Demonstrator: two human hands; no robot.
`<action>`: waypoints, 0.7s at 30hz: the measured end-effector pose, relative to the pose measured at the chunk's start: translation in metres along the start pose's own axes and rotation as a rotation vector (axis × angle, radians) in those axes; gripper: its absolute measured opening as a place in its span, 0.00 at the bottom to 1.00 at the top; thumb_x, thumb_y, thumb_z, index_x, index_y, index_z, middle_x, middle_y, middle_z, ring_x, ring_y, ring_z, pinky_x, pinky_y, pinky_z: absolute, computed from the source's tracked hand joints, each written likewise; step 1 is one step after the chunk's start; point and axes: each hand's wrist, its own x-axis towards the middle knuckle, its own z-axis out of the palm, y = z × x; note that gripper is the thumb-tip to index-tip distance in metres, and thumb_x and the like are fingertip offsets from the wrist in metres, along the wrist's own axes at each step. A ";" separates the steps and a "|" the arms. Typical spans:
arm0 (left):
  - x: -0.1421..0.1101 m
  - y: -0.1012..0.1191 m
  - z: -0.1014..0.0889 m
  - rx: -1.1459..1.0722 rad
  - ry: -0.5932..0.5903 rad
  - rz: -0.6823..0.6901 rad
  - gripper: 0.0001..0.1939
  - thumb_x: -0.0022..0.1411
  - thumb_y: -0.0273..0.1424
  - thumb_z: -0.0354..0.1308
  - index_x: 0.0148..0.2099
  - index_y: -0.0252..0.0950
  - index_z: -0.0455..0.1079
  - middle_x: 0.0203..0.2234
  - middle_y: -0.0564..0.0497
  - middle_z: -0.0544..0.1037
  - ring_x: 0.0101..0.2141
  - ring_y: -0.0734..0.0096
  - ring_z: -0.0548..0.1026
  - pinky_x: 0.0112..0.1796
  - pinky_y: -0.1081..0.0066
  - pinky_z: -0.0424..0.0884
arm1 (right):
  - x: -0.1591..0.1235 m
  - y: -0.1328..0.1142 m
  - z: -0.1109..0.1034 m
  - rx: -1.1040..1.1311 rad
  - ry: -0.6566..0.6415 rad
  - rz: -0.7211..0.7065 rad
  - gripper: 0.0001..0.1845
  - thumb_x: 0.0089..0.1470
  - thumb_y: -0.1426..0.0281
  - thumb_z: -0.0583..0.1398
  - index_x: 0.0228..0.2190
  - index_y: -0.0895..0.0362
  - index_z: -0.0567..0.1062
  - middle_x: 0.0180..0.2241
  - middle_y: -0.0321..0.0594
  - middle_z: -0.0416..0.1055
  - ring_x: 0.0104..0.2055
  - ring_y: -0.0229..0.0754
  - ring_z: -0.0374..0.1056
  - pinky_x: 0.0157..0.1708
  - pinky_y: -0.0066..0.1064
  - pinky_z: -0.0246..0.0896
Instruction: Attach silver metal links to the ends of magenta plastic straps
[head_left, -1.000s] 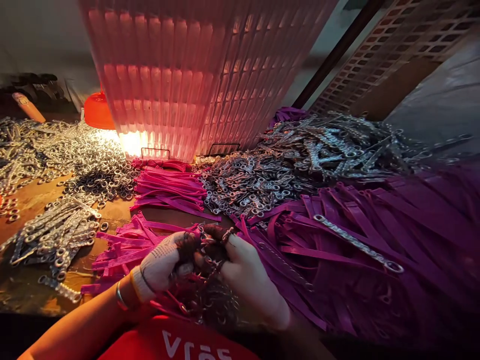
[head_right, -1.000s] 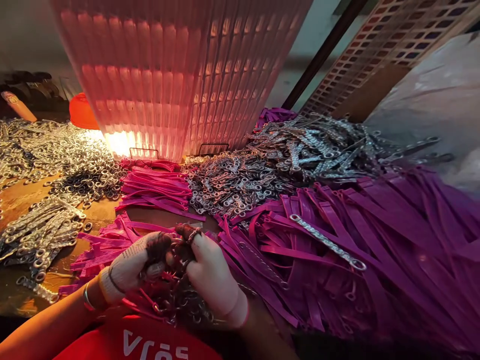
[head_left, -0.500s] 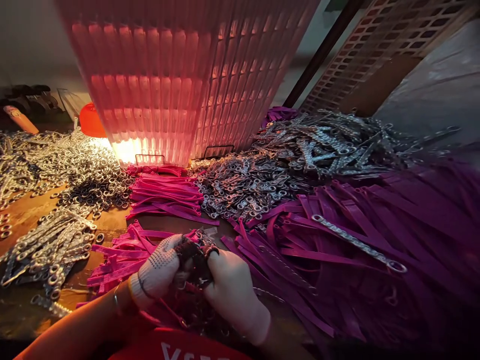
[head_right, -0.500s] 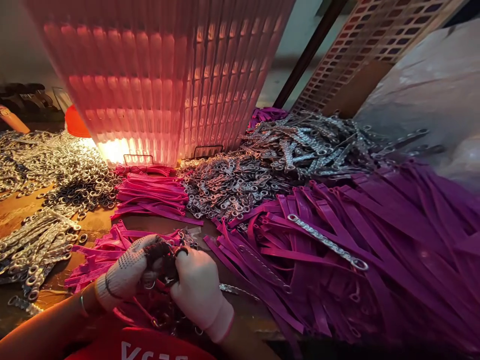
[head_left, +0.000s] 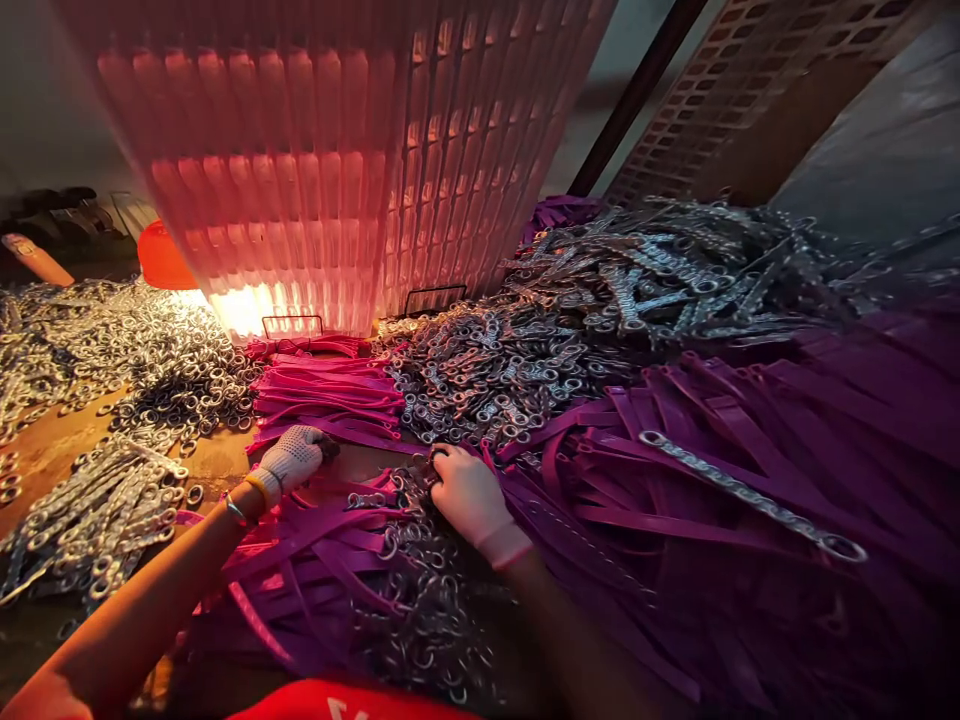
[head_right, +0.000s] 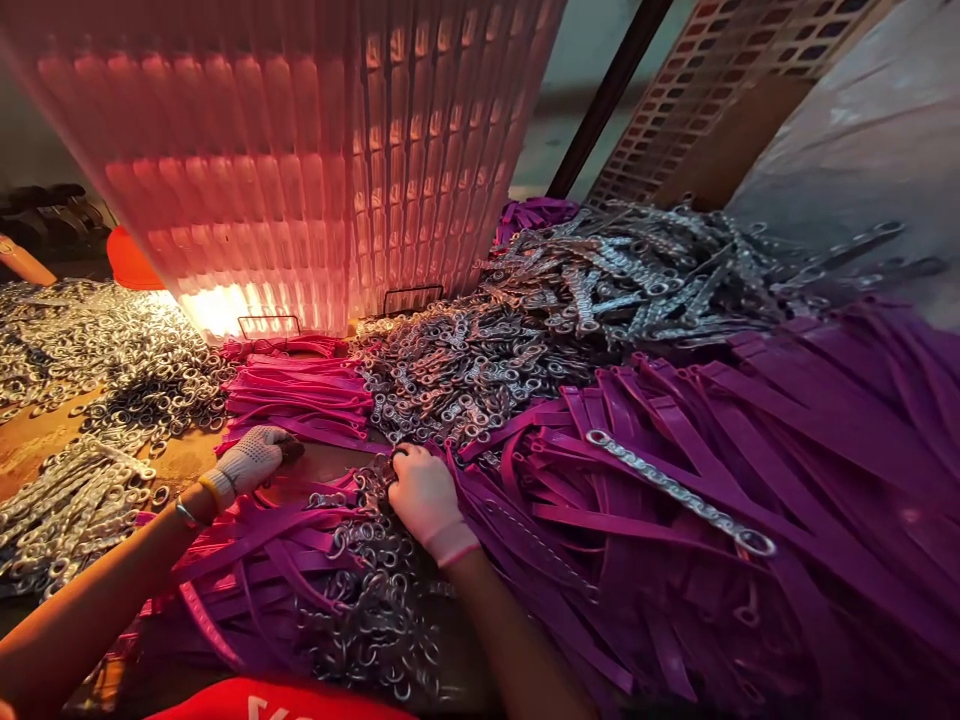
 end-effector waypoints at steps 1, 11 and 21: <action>0.002 -0.003 -0.001 -0.018 -0.018 -0.027 0.12 0.51 0.34 0.64 0.24 0.32 0.69 0.13 0.56 0.64 0.15 0.80 0.56 0.17 0.77 0.49 | 0.007 0.000 0.002 0.000 -0.006 -0.004 0.16 0.47 0.80 0.55 0.36 0.61 0.78 0.50 0.52 0.71 0.51 0.48 0.66 0.47 0.32 0.57; 0.000 -0.008 0.027 -0.389 -0.247 -0.286 0.12 0.55 0.36 0.63 0.34 0.30 0.70 0.20 0.52 0.73 0.13 0.87 0.48 0.14 0.80 0.42 | 0.012 0.001 -0.004 0.285 -0.023 -0.040 0.11 0.51 0.79 0.53 0.29 0.62 0.77 0.34 0.45 0.74 0.36 0.40 0.68 0.35 0.26 0.60; -0.016 -0.003 0.010 -0.964 -0.088 -0.207 0.18 0.70 0.33 0.45 0.29 0.31 0.67 0.10 0.62 0.50 0.10 0.85 0.47 0.12 0.83 0.41 | -0.097 -0.053 -0.076 0.635 -0.213 -0.433 0.10 0.54 0.74 0.55 0.23 0.56 0.71 0.29 0.37 0.72 0.29 0.37 0.64 0.28 0.26 0.58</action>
